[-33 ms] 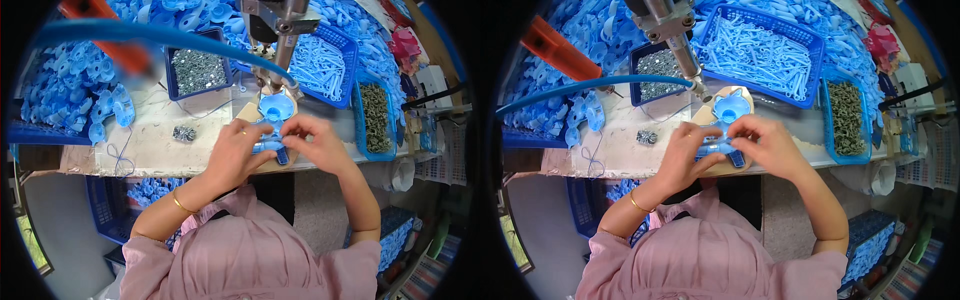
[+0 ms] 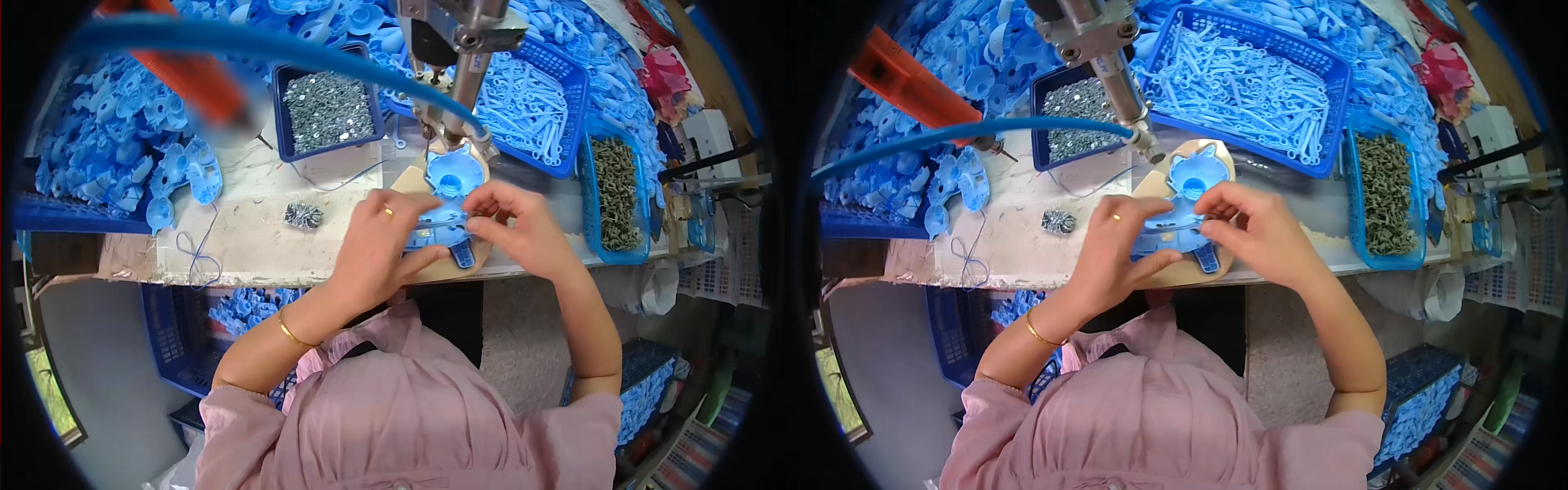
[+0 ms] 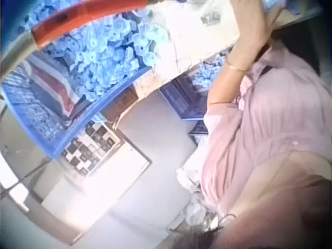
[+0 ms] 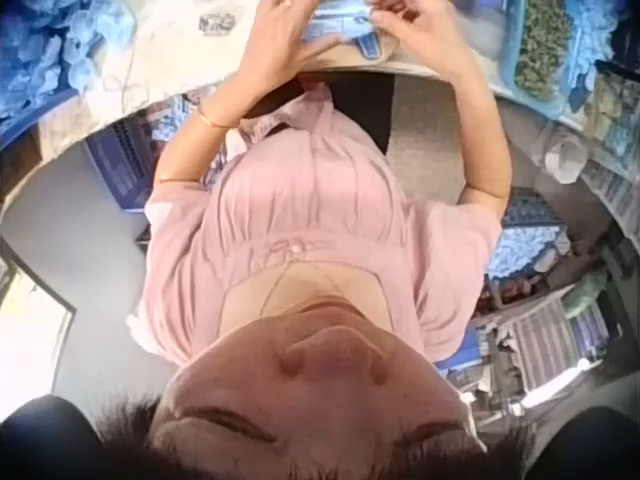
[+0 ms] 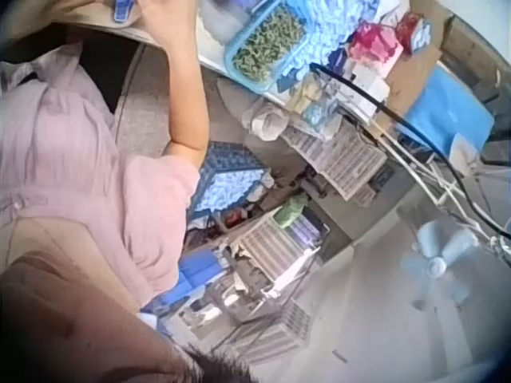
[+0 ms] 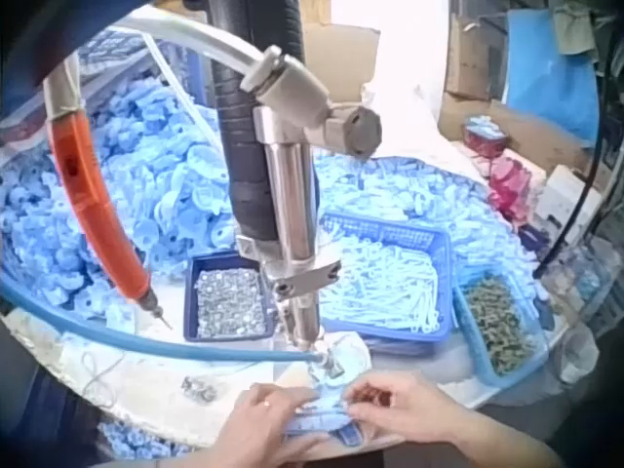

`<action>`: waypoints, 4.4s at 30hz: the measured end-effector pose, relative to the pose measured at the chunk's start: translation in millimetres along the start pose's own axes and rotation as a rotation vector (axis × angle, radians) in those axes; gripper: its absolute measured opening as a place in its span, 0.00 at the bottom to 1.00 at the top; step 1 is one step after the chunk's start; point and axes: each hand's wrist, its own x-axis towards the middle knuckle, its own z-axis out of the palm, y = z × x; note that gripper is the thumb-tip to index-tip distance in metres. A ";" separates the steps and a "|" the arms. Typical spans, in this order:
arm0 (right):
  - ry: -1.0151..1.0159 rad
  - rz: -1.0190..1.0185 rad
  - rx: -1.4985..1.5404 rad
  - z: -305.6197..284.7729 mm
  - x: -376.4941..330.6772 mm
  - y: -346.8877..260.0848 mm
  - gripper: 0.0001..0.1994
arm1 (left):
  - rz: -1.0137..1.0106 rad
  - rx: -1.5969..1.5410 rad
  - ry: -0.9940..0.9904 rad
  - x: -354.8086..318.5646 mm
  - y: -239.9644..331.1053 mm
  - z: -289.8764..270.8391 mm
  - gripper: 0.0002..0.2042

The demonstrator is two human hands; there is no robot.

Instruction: Assembling blue plastic toy parts by inserting metal components and using an industrial press tool.

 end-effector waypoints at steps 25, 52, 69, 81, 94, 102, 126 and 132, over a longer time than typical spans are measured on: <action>-0.101 -0.028 -0.428 5.6 35.9 4.9 0.06 | 0.006 0.357 -0.019 -5.1 -21.6 1.7 0.06; 0.616 -0.670 -0.058 72.4 192.3 -153.4 0.23 | -0.193 0.602 0.136 33.6 -133.2 -68.7 0.06; 0.358 -0.514 0.026 54.8 174.9 -124.9 0.25 | -0.108 0.495 -0.035 63.9 -157.1 -59.9 0.06; 0.185 -0.430 0.079 20.6 169.0 -112.1 0.27 | -0.107 0.574 -0.058 67.6 -143.3 -66.9 0.10; 0.087 -0.484 0.529 29.0 128.8 -120.8 0.19 | 0.077 0.224 0.022 33.7 -79.2 -47.4 0.11; 0.246 -0.450 0.494 43.9 101.9 -116.7 0.15 | 0.083 -0.063 0.119 15.5 -58.6 -20.7 0.10; 0.207 -0.266 0.614 72.8 84.3 -61.5 0.13 | -0.021 0.032 0.020 -15.8 -52.8 2.1 0.32; 0.288 -0.274 0.589 79.5 82.6 -57.6 0.07 | -0.083 0.091 0.007 -17.4 -47.2 7.3 0.30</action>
